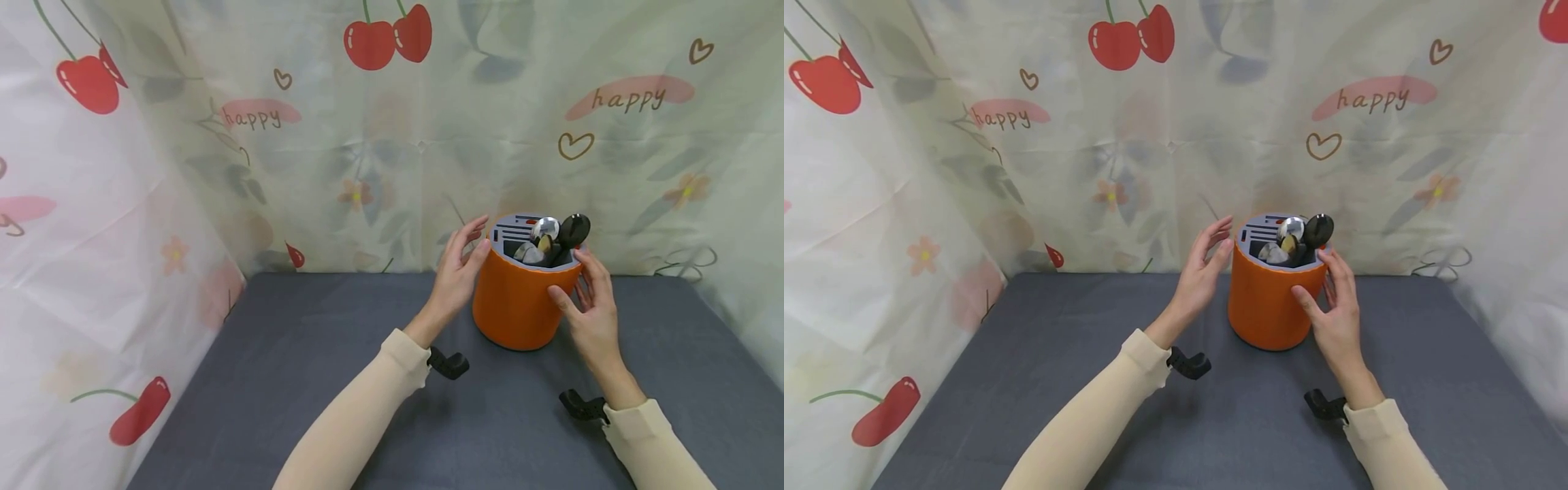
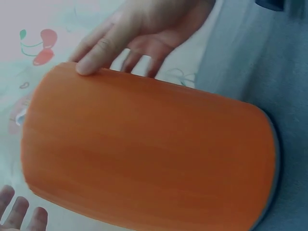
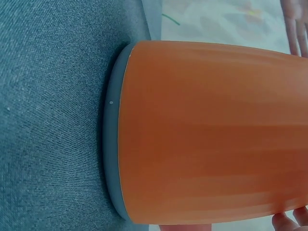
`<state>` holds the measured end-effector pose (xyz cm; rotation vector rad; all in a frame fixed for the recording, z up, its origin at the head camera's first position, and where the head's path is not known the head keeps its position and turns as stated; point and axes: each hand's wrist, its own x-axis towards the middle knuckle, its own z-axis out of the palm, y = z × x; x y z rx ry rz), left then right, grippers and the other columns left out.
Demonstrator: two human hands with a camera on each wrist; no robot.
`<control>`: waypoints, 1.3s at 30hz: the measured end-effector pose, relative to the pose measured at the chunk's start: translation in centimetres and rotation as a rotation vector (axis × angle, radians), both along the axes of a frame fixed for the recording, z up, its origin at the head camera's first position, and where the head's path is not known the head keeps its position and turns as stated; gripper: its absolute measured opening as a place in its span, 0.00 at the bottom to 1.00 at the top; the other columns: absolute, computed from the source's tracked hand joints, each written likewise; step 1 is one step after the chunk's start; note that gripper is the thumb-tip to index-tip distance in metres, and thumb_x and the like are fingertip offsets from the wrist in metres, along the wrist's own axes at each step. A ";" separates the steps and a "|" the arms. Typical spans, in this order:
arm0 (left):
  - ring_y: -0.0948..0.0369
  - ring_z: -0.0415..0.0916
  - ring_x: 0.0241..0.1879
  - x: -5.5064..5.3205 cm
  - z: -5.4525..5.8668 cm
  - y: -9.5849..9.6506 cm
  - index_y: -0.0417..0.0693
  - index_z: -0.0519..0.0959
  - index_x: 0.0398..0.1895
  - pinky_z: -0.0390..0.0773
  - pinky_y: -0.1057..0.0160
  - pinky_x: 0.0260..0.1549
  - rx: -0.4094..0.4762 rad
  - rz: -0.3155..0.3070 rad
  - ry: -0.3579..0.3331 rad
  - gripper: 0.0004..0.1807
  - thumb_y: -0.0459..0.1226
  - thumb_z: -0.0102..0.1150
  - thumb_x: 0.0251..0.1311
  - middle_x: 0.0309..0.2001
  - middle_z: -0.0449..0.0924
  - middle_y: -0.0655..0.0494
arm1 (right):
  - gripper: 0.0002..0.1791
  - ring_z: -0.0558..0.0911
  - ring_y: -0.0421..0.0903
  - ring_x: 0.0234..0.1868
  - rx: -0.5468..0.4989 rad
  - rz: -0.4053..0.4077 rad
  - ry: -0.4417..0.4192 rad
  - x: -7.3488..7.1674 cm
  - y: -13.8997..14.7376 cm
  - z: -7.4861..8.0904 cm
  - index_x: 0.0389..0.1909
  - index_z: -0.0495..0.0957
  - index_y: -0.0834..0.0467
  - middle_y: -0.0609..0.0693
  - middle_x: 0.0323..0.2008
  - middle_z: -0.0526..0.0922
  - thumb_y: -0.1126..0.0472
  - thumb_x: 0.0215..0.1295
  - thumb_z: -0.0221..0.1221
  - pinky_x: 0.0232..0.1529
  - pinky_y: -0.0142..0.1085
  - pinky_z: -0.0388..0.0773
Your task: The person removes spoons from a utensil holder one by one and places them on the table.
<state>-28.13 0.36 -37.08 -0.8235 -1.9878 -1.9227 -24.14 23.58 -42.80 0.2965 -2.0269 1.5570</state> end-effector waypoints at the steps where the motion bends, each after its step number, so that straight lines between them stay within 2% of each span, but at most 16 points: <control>1: 0.55 0.64 0.72 0.0 0.2 0.0 0.52 0.68 0.76 0.70 0.62 0.69 0.009 -0.005 0.001 0.24 0.40 0.49 0.82 0.71 0.65 0.50 | 0.41 0.60 0.48 0.80 -0.001 0.001 -0.001 0.0 0.0 0.0 0.79 0.64 0.49 0.45 0.80 0.57 0.74 0.68 0.65 0.78 0.41 0.58; 8: 0.51 0.73 0.67 -0.2 1.9 -0.1 0.42 0.74 0.70 0.74 0.64 0.65 0.044 -0.088 0.014 0.19 0.37 0.49 0.81 0.67 0.74 0.39 | 0.42 0.60 0.49 0.80 0.009 0.006 0.000 0.0 0.0 0.1 0.79 0.63 0.49 0.46 0.80 0.56 0.74 0.68 0.66 0.78 0.41 0.58; 11: 0.54 0.74 0.66 -0.3 2.4 0.0 0.41 0.76 0.68 0.75 0.65 0.64 0.038 -0.125 0.007 0.18 0.37 0.49 0.81 0.66 0.76 0.39 | 0.41 0.60 0.49 0.80 0.016 0.005 0.002 0.1 0.0 0.1 0.79 0.63 0.48 0.46 0.80 0.56 0.73 0.69 0.65 0.78 0.41 0.58; 14: 0.60 0.75 0.64 -0.5 2.8 0.1 0.41 0.77 0.67 0.74 0.66 0.64 0.010 -0.161 -0.007 0.18 0.37 0.50 0.81 0.64 0.79 0.42 | 0.41 0.60 0.49 0.80 0.018 0.009 0.007 0.1 0.0 0.1 0.80 0.63 0.48 0.46 0.80 0.56 0.72 0.70 0.64 0.78 0.41 0.57; 18: 0.61 0.76 0.63 -0.9 3.0 0.3 0.41 0.77 0.67 0.75 0.66 0.62 -0.038 -0.218 -0.025 0.18 0.37 0.50 0.81 0.62 0.81 0.45 | 0.41 0.60 0.49 0.80 0.017 0.012 0.009 0.0 0.0 0.0 0.80 0.63 0.49 0.46 0.80 0.55 0.72 0.70 0.65 0.78 0.42 0.57; 24: 0.59 0.77 0.63 -1.4 3.2 0.6 0.40 0.75 0.69 0.75 0.67 0.62 -0.106 -0.273 -0.010 0.19 0.36 0.52 0.80 0.65 0.78 0.44 | 0.41 0.59 0.50 0.80 0.013 0.011 -0.004 0.1 -0.1 -0.1 0.80 0.62 0.49 0.46 0.80 0.55 0.71 0.70 0.65 0.78 0.43 0.57; 30: 0.64 0.77 0.62 -1.2 3.5 0.8 0.42 0.74 0.70 0.75 0.68 0.61 -0.168 -0.296 -0.009 0.21 0.35 0.54 0.79 0.66 0.76 0.43 | 0.41 0.59 0.50 0.80 0.007 0.024 0.006 0.1 -0.1 -0.1 0.80 0.63 0.49 0.45 0.80 0.55 0.73 0.69 0.64 0.79 0.44 0.56; 39: 0.69 0.77 0.59 -1.2 4.1 1.0 0.51 0.74 0.72 0.76 0.71 0.58 -0.315 -0.291 0.011 0.21 0.37 0.54 0.79 0.63 0.79 0.51 | 0.41 0.59 0.51 0.80 0.009 0.033 0.025 0.1 -0.2 -0.1 0.79 0.63 0.50 0.45 0.80 0.55 0.74 0.69 0.64 0.79 0.44 0.57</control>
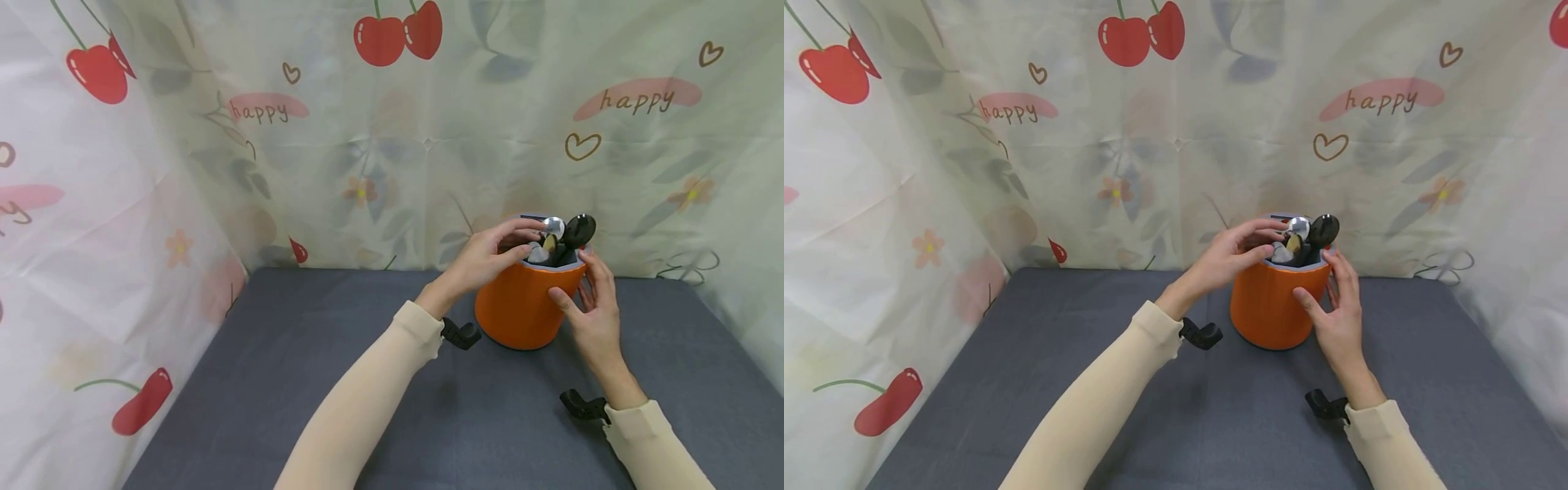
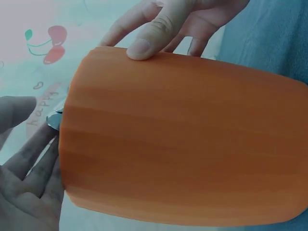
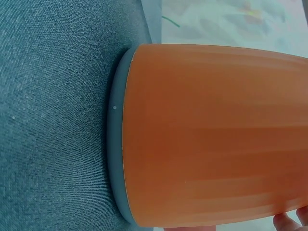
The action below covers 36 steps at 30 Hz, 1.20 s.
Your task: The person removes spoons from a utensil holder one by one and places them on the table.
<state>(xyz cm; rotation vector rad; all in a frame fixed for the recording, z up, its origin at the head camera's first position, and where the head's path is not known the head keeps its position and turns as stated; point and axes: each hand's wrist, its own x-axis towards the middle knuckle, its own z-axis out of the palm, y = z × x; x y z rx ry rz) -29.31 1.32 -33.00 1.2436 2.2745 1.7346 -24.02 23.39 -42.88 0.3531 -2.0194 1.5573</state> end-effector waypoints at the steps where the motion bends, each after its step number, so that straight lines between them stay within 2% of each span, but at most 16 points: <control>1: 0.69 0.77 0.59 0.0 0.1 0.0 0.51 0.73 0.72 0.76 0.72 0.58 -0.016 0.000 0.004 0.21 0.37 0.54 0.79 0.63 0.79 0.52 | 0.42 0.59 0.51 0.80 0.000 0.001 0.001 0.0 0.0 0.0 0.79 0.63 0.50 0.45 0.80 0.55 0.75 0.68 0.64 0.79 0.44 0.57; 5: 0.68 0.77 0.60 -0.1 0.3 -0.1 0.52 0.72 0.74 0.76 0.72 0.56 -0.094 0.008 0.034 0.23 0.37 0.54 0.79 0.64 0.79 0.51 | 0.42 0.59 0.51 0.80 0.003 -0.001 -0.003 0.0 0.1 -0.1 0.80 0.63 0.50 0.45 0.80 0.55 0.75 0.68 0.64 0.79 0.44 0.57; 10: 0.68 0.76 0.60 -0.1 0.4 -0.1 0.56 0.71 0.75 0.75 0.71 0.57 -0.193 0.044 0.084 0.24 0.36 0.53 0.79 0.67 0.77 0.56 | 0.42 0.59 0.51 0.80 0.010 -0.011 -0.018 0.0 0.2 -0.3 0.80 0.62 0.49 0.45 0.80 0.55 0.74 0.69 0.65 0.79 0.44 0.56; 15: 0.69 0.77 0.56 0.1 0.2 -0.1 0.56 0.72 0.74 0.76 0.72 0.54 -0.194 0.061 0.108 0.25 0.34 0.56 0.78 0.67 0.77 0.56 | 0.42 0.59 0.50 0.80 0.016 -0.009 -0.014 0.1 0.2 -0.3 0.80 0.62 0.49 0.45 0.80 0.54 0.74 0.69 0.64 0.78 0.42 0.57; 19: 0.69 0.77 0.52 0.1 0.2 0.1 0.54 0.74 0.73 0.77 0.72 0.50 -0.135 0.058 0.088 0.26 0.31 0.60 0.74 0.62 0.79 0.53 | 0.42 0.59 0.50 0.80 0.026 -0.013 -0.013 0.1 0.1 -0.3 0.80 0.62 0.50 0.47 0.81 0.54 0.73 0.69 0.64 0.78 0.39 0.57; 22: 0.65 0.78 0.46 0.2 0.2 0.2 0.50 0.75 0.71 0.80 0.70 0.45 -0.045 0.048 0.048 0.27 0.27 0.62 0.71 0.53 0.82 0.51 | 0.42 0.58 0.50 0.80 0.029 -0.017 -0.013 0.1 0.1 -0.4 0.80 0.62 0.49 0.46 0.81 0.54 0.73 0.70 0.64 0.78 0.39 0.57; 25: 0.62 0.80 0.40 0.2 0.3 0.3 0.46 0.77 0.69 0.82 0.68 0.42 0.055 0.040 0.010 0.26 0.25 0.63 0.69 0.48 0.82 0.49 | 0.42 0.59 0.50 0.80 0.026 -0.015 -0.011 0.1 0.1 -0.4 0.80 0.62 0.48 0.46 0.80 0.55 0.73 0.69 0.64 0.79 0.41 0.57; 31: 0.63 0.81 0.39 0.3 0.8 0.4 0.42 0.80 0.65 0.84 0.66 0.38 0.200 0.067 -0.010 0.23 0.26 0.65 0.67 0.56 0.80 0.44 | 0.43 0.58 0.50 0.80 0.017 -0.008 -0.014 0.0 0.0 -0.3 0.80 0.62 0.48 0.46 0.80 0.55 0.73 0.69 0.64 0.79 0.43 0.56; 36: 0.61 0.82 0.41 0.4 1.4 0.2 0.42 0.79 0.66 0.84 0.65 0.42 0.294 0.141 -0.035 0.25 0.27 0.67 0.65 0.52 0.81 0.46 | 0.42 0.59 0.50 0.80 0.024 -0.018 -0.010 -0.1 0.1 -0.2 0.80 0.62 0.48 0.45 0.80 0.54 0.73 0.69 0.65 0.79 0.43 0.56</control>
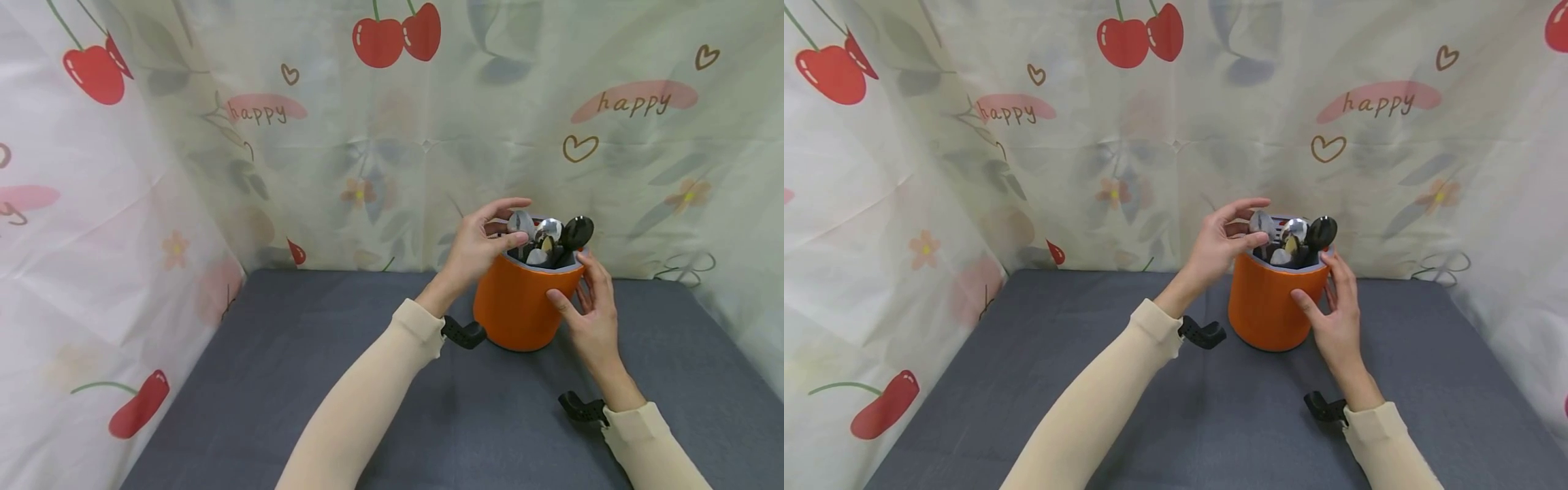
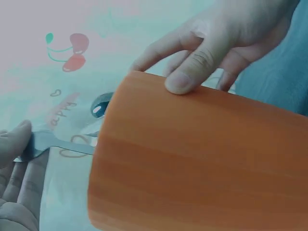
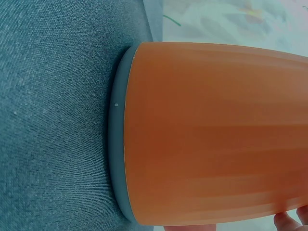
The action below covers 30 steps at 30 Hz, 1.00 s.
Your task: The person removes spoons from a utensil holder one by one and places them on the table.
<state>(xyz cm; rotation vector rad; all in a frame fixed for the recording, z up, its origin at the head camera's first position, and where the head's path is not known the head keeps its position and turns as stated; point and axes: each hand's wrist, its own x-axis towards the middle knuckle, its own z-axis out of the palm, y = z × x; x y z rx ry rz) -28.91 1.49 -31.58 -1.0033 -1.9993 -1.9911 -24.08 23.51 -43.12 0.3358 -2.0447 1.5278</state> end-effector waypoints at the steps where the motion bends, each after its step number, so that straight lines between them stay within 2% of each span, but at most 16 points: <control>1: 0.61 0.83 0.43 0.0 0.1 -0.1 0.42 0.79 0.66 0.84 0.65 0.45 0.012 0.011 -0.006 0.25 0.27 0.67 0.65 0.52 0.81 0.47 | 0.42 0.59 0.50 0.80 0.003 -0.001 0.002 0.0 0.0 0.0 0.80 0.62 0.48 0.45 0.80 0.54 0.73 0.69 0.65 0.79 0.43 0.56; 4: 0.61 0.84 0.43 0.0 0.3 -0.4 0.41 0.81 0.64 0.84 0.66 0.46 0.039 0.032 -0.014 0.23 0.28 0.68 0.65 0.48 0.84 0.46 | 0.42 0.58 0.50 0.80 0.005 -0.002 0.007 0.0 0.1 -0.1 0.80 0.62 0.48 0.45 0.80 0.54 0.73 0.69 0.65 0.79 0.42 0.56; 8: 0.61 0.85 0.38 0.2 0.6 -0.7 0.38 0.82 0.61 0.85 0.63 0.42 0.075 0.017 -0.011 0.21 0.27 0.68 0.65 0.44 0.85 0.43 | 0.42 0.58 0.50 0.80 0.001 -0.002 0.003 0.0 0.1 -0.1 0.80 0.62 0.48 0.45 0.81 0.54 0.72 0.69 0.65 0.79 0.42 0.56; 11: 0.59 0.85 0.37 0.3 1.0 -0.9 0.37 0.82 0.61 0.87 0.59 0.43 0.108 0.008 -0.012 0.20 0.26 0.68 0.65 0.43 0.84 0.41 | 0.42 0.59 0.50 0.80 -0.003 -0.005 -0.002 0.0 0.0 0.0 0.80 0.62 0.48 0.45 0.80 0.54 0.72 0.69 0.65 0.79 0.42 0.56; 15: 0.60 0.84 0.37 0.7 1.9 -1.4 0.35 0.81 0.61 0.87 0.56 0.46 0.195 -0.001 -0.009 0.21 0.24 0.67 0.65 0.41 0.82 0.41 | 0.42 0.59 0.50 0.80 -0.004 -0.012 -0.008 0.1 -0.1 0.1 0.80 0.63 0.48 0.45 0.80 0.55 0.72 0.69 0.66 0.79 0.43 0.56; 20: 0.62 0.84 0.39 1.5 3.5 -2.3 0.31 0.79 0.62 0.87 0.52 0.48 0.330 -0.029 -0.011 0.23 0.20 0.64 0.64 0.37 0.80 0.46 | 0.42 0.60 0.50 0.80 0.008 -0.024 -0.018 0.2 -0.1 0.2 0.80 0.63 0.47 0.44 0.80 0.55 0.70 0.69 0.66 0.79 0.44 0.57; 23: 0.61 0.84 0.39 1.9 4.5 -2.9 0.29 0.78 0.63 0.87 0.51 0.47 0.367 -0.029 0.022 0.23 0.18 0.63 0.63 0.36 0.80 0.50 | 0.42 0.60 0.50 0.80 0.010 -0.027 -0.022 0.2 -0.1 0.2 0.80 0.63 0.46 0.43 0.80 0.55 0.70 0.69 0.66 0.79 0.43 0.57; 27: 0.59 0.84 0.41 2.3 5.4 -3.8 0.26 0.77 0.62 0.87 0.50 0.48 0.360 -0.013 0.090 0.23 0.18 0.63 0.63 0.37 0.79 0.54 | 0.42 0.60 0.50 0.79 0.009 -0.028 -0.025 0.2 -0.1 0.2 0.80 0.63 0.46 0.43 0.80 0.55 0.70 0.69 0.66 0.78 0.43 0.57; 30: 0.58 0.84 0.42 2.6 5.9 -4.4 0.24 0.76 0.62 0.86 0.49 0.49 0.367 -0.013 0.116 0.23 0.17 0.62 0.63 0.38 0.80 0.56 | 0.42 0.60 0.50 0.80 0.008 -0.025 -0.027 0.2 -0.1 0.3 0.80 0.62 0.46 0.44 0.80 0.55 0.71 0.69 0.66 0.79 0.43 0.57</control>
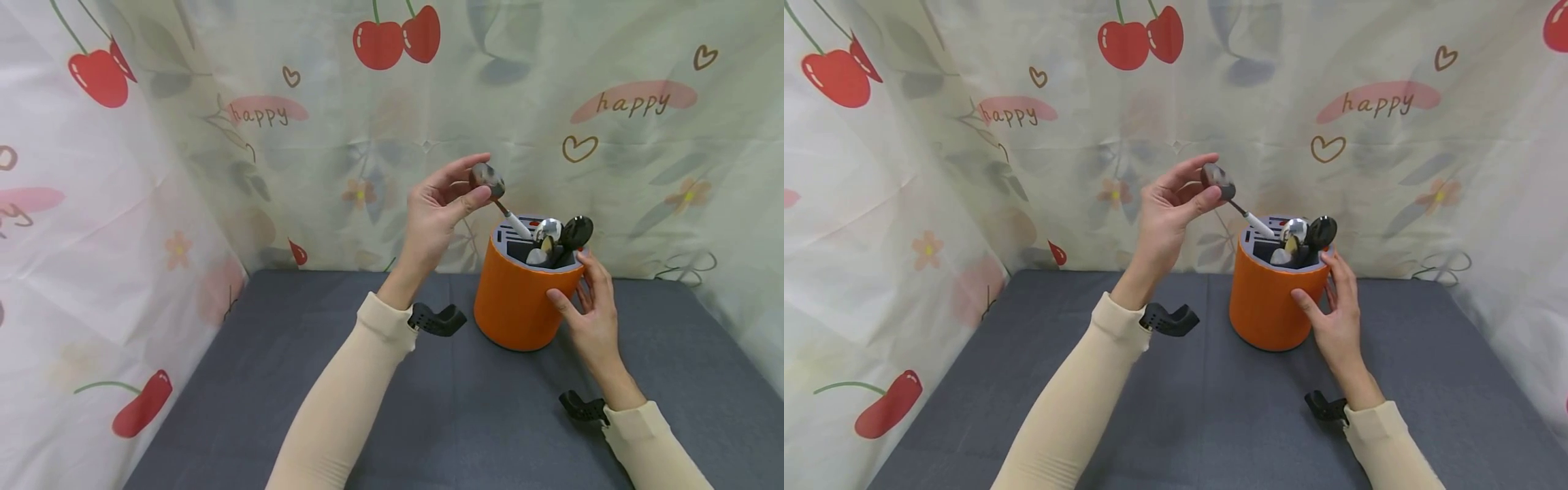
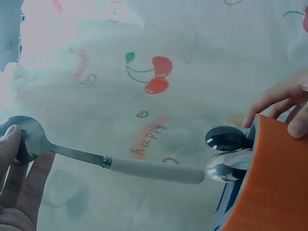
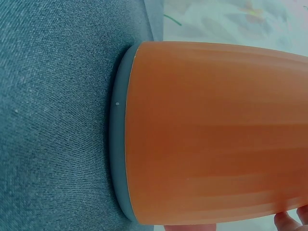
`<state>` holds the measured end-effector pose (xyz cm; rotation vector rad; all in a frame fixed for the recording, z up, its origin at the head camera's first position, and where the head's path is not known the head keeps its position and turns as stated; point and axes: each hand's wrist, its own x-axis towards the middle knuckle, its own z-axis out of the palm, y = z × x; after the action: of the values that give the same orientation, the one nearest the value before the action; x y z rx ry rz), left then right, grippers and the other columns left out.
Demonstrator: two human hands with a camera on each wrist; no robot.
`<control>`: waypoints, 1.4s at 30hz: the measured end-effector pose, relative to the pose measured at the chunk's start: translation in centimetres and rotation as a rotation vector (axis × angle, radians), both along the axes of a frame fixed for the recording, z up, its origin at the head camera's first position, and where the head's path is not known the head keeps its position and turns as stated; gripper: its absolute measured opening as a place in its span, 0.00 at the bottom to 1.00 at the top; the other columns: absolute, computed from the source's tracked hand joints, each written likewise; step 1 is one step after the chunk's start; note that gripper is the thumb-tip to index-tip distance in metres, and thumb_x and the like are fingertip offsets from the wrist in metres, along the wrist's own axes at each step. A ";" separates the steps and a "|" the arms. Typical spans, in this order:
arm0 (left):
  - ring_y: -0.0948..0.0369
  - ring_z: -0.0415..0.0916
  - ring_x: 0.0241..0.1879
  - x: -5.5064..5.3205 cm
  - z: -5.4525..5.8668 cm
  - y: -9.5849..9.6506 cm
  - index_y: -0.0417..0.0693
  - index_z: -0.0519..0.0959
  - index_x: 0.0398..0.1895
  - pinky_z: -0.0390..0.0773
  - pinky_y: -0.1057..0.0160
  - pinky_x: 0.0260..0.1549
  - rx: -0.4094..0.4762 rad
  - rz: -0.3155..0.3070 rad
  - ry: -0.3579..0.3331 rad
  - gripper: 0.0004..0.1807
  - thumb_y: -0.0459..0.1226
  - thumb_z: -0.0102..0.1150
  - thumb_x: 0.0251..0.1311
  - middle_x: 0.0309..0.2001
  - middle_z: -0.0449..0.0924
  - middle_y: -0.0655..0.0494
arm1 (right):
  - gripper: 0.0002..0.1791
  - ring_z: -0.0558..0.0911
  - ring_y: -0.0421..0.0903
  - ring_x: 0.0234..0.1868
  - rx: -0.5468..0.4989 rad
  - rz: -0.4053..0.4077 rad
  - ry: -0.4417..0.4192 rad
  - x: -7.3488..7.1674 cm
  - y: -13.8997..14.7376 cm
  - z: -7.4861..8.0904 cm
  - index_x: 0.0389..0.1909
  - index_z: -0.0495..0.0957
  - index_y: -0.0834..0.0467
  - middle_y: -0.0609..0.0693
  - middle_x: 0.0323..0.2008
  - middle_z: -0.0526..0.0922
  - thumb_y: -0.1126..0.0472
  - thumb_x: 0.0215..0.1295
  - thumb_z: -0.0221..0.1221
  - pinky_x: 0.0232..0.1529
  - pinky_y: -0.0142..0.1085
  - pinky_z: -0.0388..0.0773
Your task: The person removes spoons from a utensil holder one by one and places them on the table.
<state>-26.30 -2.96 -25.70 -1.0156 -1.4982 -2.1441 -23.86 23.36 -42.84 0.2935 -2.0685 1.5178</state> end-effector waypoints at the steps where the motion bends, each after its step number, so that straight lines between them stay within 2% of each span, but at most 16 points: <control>1: 0.59 0.84 0.42 0.1 0.2 -0.2 0.23 0.75 0.62 0.86 0.49 0.49 0.007 -0.002 0.003 0.23 0.16 0.61 0.63 0.38 0.80 0.56 | 0.42 0.59 0.50 0.80 -0.001 0.002 -0.001 0.0 0.0 0.0 0.80 0.62 0.47 0.44 0.80 0.55 0.71 0.69 0.66 0.79 0.43 0.56; 9: 0.58 0.84 0.41 0.9 1.3 -2.2 0.22 0.75 0.62 0.87 0.48 0.47 0.012 0.047 0.050 0.24 0.15 0.61 0.62 0.40 0.83 0.58 | 0.42 0.59 0.50 0.80 -0.005 -0.001 -0.007 -0.4 0.2 -0.4 0.80 0.62 0.49 0.45 0.80 0.54 0.72 0.69 0.65 0.79 0.44 0.56; 14: 0.60 0.85 0.39 1.0 1.1 -3.4 0.24 0.74 0.64 0.87 0.49 0.47 -0.005 0.042 0.027 0.25 0.16 0.61 0.63 0.40 0.85 0.58 | 0.42 0.59 0.49 0.80 -0.002 -0.002 -0.002 -0.5 0.4 -0.6 0.80 0.61 0.50 0.46 0.80 0.54 0.73 0.68 0.65 0.79 0.42 0.56; 20: 0.63 0.86 0.37 0.7 -0.9 -4.6 0.29 0.76 0.66 0.87 0.51 0.46 -0.090 0.058 -0.079 0.25 0.19 0.62 0.65 0.39 0.84 0.58 | 0.43 0.60 0.48 0.79 -0.012 0.013 0.015 -0.2 0.3 -0.4 0.80 0.63 0.49 0.44 0.80 0.55 0.74 0.68 0.65 0.79 0.43 0.56; 25: 0.63 0.85 0.39 0.4 -2.9 -5.3 0.34 0.78 0.67 0.88 0.56 0.45 -0.149 0.087 -0.203 0.25 0.22 0.63 0.67 0.41 0.85 0.57 | 0.43 0.60 0.49 0.79 -0.016 0.030 0.035 -0.3 0.3 -0.2 0.79 0.63 0.51 0.44 0.80 0.55 0.75 0.67 0.65 0.79 0.47 0.56; 30: 0.62 0.85 0.40 0.2 -4.7 -5.7 0.37 0.79 0.66 0.87 0.60 0.44 -0.183 0.081 -0.316 0.24 0.24 0.64 0.67 0.42 0.84 0.55 | 0.43 0.60 0.48 0.79 -0.012 0.028 0.040 -0.4 0.2 -0.2 0.79 0.64 0.50 0.44 0.80 0.56 0.75 0.66 0.66 0.79 0.47 0.57; 42: 0.63 0.84 0.40 0.0 -8.0 -5.8 0.37 0.80 0.65 0.87 0.62 0.44 -0.227 0.061 -0.451 0.23 0.26 0.66 0.67 0.42 0.81 0.53 | 0.43 0.61 0.49 0.79 -0.011 0.022 0.035 -0.5 0.4 -0.3 0.79 0.64 0.49 0.44 0.79 0.57 0.74 0.66 0.66 0.79 0.50 0.56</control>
<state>-26.27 -8.76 -33.74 -0.5556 -1.9835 -2.3002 -24.33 23.73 -43.15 0.3375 -2.0356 1.5260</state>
